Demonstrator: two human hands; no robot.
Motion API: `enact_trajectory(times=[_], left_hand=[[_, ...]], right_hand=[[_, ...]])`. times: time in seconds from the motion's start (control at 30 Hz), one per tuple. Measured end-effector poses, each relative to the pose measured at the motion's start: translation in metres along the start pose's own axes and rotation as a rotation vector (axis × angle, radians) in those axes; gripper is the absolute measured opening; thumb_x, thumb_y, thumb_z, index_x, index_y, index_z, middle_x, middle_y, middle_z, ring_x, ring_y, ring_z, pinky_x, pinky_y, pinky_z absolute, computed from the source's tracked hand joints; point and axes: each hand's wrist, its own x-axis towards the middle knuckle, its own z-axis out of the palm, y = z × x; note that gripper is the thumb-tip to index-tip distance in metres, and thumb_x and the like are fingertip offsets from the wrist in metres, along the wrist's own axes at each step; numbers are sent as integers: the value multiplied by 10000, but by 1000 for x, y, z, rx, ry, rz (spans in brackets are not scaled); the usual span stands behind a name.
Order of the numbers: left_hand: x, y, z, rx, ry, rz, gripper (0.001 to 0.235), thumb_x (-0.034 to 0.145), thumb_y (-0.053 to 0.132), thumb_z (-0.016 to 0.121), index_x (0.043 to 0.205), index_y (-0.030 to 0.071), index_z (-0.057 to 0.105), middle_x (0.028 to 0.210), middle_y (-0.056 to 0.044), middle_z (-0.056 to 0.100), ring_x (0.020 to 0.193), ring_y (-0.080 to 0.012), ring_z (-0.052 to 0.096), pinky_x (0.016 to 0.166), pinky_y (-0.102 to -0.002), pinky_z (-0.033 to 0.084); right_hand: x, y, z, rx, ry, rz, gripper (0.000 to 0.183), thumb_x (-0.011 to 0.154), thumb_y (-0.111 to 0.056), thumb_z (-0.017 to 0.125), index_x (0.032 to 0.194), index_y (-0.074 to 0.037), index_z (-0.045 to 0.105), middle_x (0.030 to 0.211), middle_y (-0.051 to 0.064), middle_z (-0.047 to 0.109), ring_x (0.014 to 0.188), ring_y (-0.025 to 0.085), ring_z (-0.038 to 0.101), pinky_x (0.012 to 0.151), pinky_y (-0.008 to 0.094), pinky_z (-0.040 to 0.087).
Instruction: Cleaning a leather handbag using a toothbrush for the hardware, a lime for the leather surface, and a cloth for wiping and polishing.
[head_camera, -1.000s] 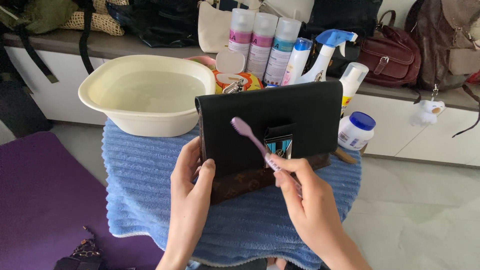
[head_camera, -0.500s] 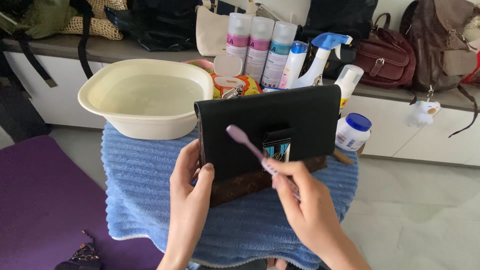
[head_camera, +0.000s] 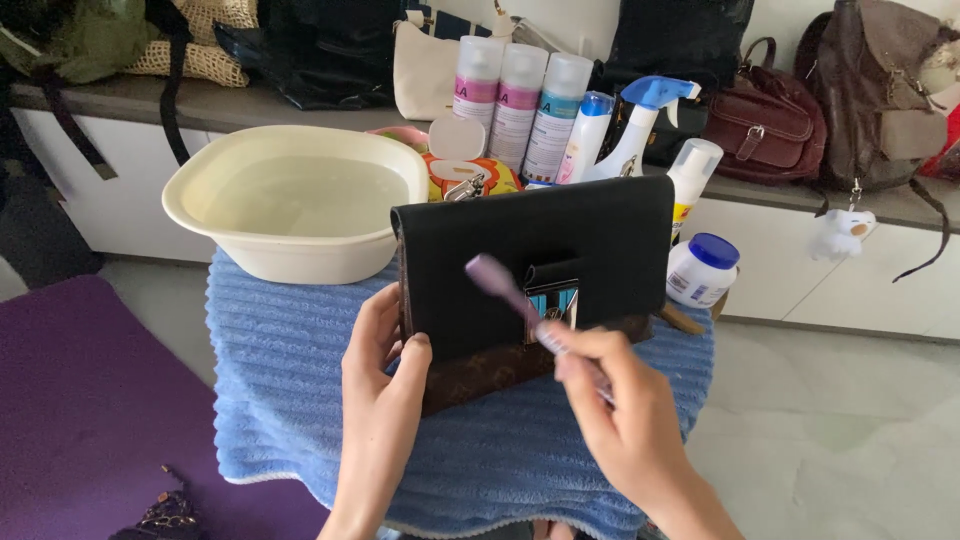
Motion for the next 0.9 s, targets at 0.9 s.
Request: enact_trajectory(times=[0.9], left_hand=[[0,-1,0,-50,-30,100,389,951,215,546,1320,115,617,1178,-25,768,1097,-92,679,919,-257,512]], right_hand=[[14,-28,2,66,-22,35,289,988,-155,566,1245,-99,685,1072,47,822,841,72,760,647,211,545]])
